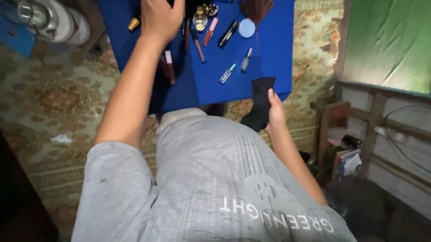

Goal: The person cleans various cosmetic items, including lipsticks, a small bottle, and a compact, using a black cloth. They pick up each item from a blue table, wipe it thoroughly, and place it into a pink plastic drawer unit. The person repeats this process for multiple items throughout the video.

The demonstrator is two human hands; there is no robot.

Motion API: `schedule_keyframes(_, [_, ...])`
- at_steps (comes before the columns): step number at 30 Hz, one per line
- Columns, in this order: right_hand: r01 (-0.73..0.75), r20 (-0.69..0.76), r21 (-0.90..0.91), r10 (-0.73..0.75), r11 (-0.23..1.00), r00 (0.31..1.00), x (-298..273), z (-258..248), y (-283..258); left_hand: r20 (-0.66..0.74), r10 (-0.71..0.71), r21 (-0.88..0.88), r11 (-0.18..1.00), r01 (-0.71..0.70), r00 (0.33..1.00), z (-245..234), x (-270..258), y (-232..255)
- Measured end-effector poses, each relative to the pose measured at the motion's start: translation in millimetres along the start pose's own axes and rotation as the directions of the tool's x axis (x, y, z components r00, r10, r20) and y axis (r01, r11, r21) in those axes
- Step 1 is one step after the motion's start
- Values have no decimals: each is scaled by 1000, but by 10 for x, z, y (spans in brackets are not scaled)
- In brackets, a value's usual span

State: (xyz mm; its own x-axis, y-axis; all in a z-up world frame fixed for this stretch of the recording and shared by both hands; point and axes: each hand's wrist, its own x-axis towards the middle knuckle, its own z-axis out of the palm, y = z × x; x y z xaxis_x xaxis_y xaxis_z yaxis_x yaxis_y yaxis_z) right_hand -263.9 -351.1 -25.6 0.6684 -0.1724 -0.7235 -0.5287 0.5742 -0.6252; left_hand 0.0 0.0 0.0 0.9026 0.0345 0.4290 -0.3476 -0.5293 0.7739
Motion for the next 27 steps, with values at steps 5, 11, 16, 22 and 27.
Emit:
schedule_keyframes(5, [-118, 166, 62, 107, 991, 980, -263, 269, -95, 219, -375, 238, 916, 324, 901, -41, -901, -161])
schedule_keyframes(11, [-172, 249, -145, 204, 974, 947, -426, 447, -136, 428, -580, 421, 807, 414, 693, 95, -1699, -133])
schedule_keyframes(16, [-183, 195, -129, 206, 975, 959, -492, 448, -128, 327, -415, 366, 884, 291, 849, 565, -1558, -186])
schedule_keyframes(22, [-133, 104, -170, 152, 977, 983, -633, 210, -76, 294, -425, 453, 850, 267, 856, 947, -1437, -609])
schedule_keyframes(27, [-18, 107, -157, 35, 987, 994, -684, -132, 129, 184, -482, 445, 818, 365, 856, 841, -1654, -635])
